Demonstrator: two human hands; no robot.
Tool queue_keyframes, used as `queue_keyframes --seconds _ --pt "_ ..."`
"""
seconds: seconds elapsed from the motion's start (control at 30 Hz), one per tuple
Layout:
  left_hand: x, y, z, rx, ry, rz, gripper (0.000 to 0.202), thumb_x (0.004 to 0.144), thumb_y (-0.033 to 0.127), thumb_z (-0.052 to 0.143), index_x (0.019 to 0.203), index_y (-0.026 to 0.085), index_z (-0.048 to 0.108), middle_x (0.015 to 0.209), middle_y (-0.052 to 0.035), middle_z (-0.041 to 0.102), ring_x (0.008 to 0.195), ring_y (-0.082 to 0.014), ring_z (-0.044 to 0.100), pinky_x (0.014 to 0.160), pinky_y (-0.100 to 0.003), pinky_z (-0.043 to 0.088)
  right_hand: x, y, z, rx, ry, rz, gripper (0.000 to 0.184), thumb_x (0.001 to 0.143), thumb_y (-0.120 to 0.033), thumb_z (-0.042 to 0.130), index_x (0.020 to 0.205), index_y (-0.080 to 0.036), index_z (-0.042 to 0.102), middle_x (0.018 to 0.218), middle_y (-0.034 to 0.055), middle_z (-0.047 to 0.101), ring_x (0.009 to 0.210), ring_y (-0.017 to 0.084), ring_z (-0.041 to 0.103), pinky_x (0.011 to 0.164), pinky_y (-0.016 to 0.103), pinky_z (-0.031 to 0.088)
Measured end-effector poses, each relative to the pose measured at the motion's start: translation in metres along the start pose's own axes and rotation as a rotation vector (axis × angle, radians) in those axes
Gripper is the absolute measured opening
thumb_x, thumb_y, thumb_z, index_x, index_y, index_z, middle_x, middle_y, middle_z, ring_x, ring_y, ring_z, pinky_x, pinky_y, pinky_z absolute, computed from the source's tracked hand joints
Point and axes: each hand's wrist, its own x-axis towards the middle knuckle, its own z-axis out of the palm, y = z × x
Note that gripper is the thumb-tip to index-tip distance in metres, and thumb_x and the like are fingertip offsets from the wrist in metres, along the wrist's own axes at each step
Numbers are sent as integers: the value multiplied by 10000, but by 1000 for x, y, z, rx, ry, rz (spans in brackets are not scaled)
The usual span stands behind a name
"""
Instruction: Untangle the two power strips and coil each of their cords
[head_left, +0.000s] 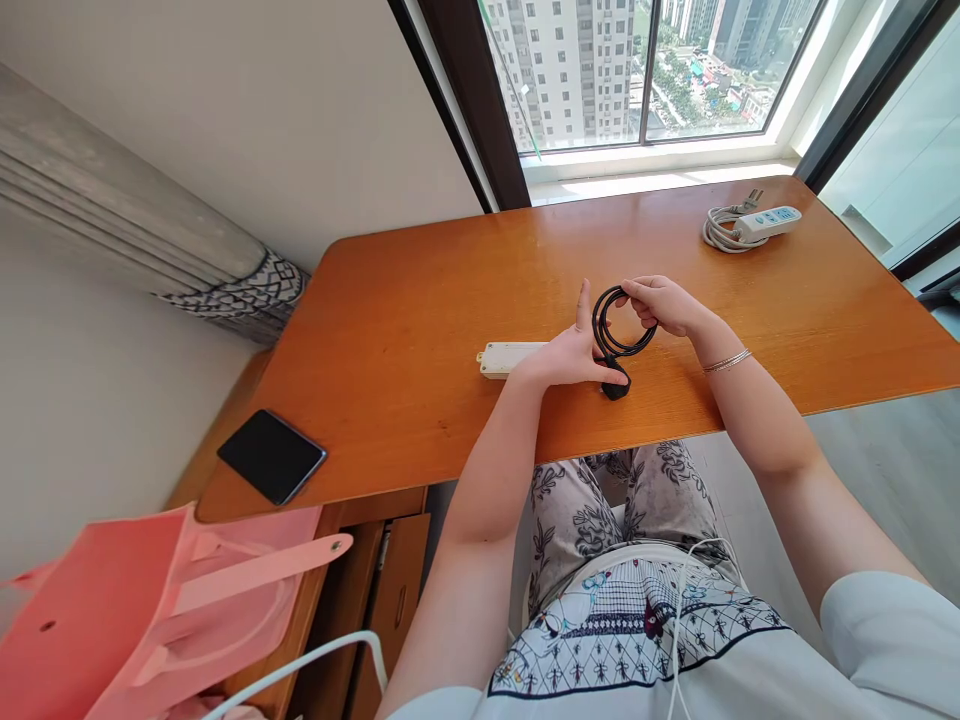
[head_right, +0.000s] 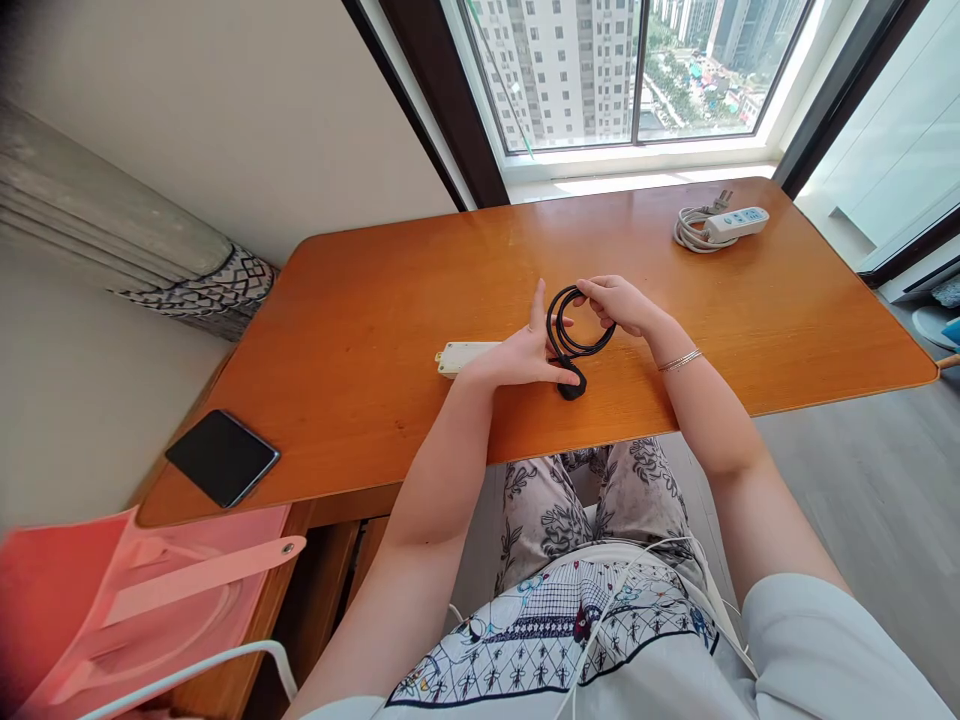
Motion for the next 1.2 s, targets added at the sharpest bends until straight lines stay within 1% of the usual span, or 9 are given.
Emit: queue_keyframes --seconds 0.1,0.2,0.37,0.5,0.63,0.73,0.83,1.03,1.2 --pt "1 -1 -5 10 59 56 1069 813 378 739 1671 217 121 1287 -140 695 1087 -248 702 1036 -413 502 1 -1 -2 23 17 21 343 985 -370 651 753 -118 643 509 -100 309 417 33 221 385 177 221" --pt "3 1 -10 136 186 97 668 931 246 457 1594 215 375 1321 -111 695 1138 -237 670 1075 -415 476 2 -1 -4 63 26 35 344 985 -373 654 754 -119 640 511 -100 304 419 34 219 383 177 226" --pt "6 3 -12 453 280 132 580 868 126 445 1418 173 620 1248 -130 704 1091 -247 670 1038 -425 505 3 -1 -5 75 34 54 341 986 -376 657 756 -124 640 529 -95 307 418 33 223 383 180 224" --pt "5 7 -8 601 328 255 521 817 83 521 1275 231 720 1486 -131 571 1377 -286 532 1179 -518 403 4 0 -6 92 39 83 347 1023 -335 591 770 -107 653 510 -97 314 408 32 228 384 178 218" --pt "5 13 -2 666 223 362 434 798 69 545 1118 260 766 1458 -76 625 1506 -295 418 1286 -618 205 5 2 -6 120 21 82 340 971 -379 679 747 -130 623 497 -99 345 409 30 239 385 172 233" --pt "5 16 6 701 101 375 389 783 99 570 1083 236 778 1199 -91 747 1425 -306 519 1308 -621 149 6 5 -1 97 43 117 344 983 -354 665 725 -129 625 475 -91 354 402 35 257 381 176 242" --pt "4 19 18 748 34 315 368 795 159 588 1106 209 779 1025 -104 767 1223 -333 651 1298 -663 112 8 11 6 54 62 176 347 989 -340 657 719 -122 646 458 -83 359 388 41 283 376 184 254" --pt "0 25 41 872 61 215 374 873 223 551 1182 120 734 1031 -156 768 1137 -337 674 1266 -580 223 12 18 13 72 16 239 341 975 -338 680 713 -122 642 457 -82 382 366 37 297 358 183 268" --pt "0 28 45 943 13 148 318 882 186 538 1114 73 724 1022 -195 770 1077 -331 692 1224 -522 301 8 15 14 73 29 246 321 989 -263 652 697 -154 576 478 -75 410 379 40 319 371 182 281"
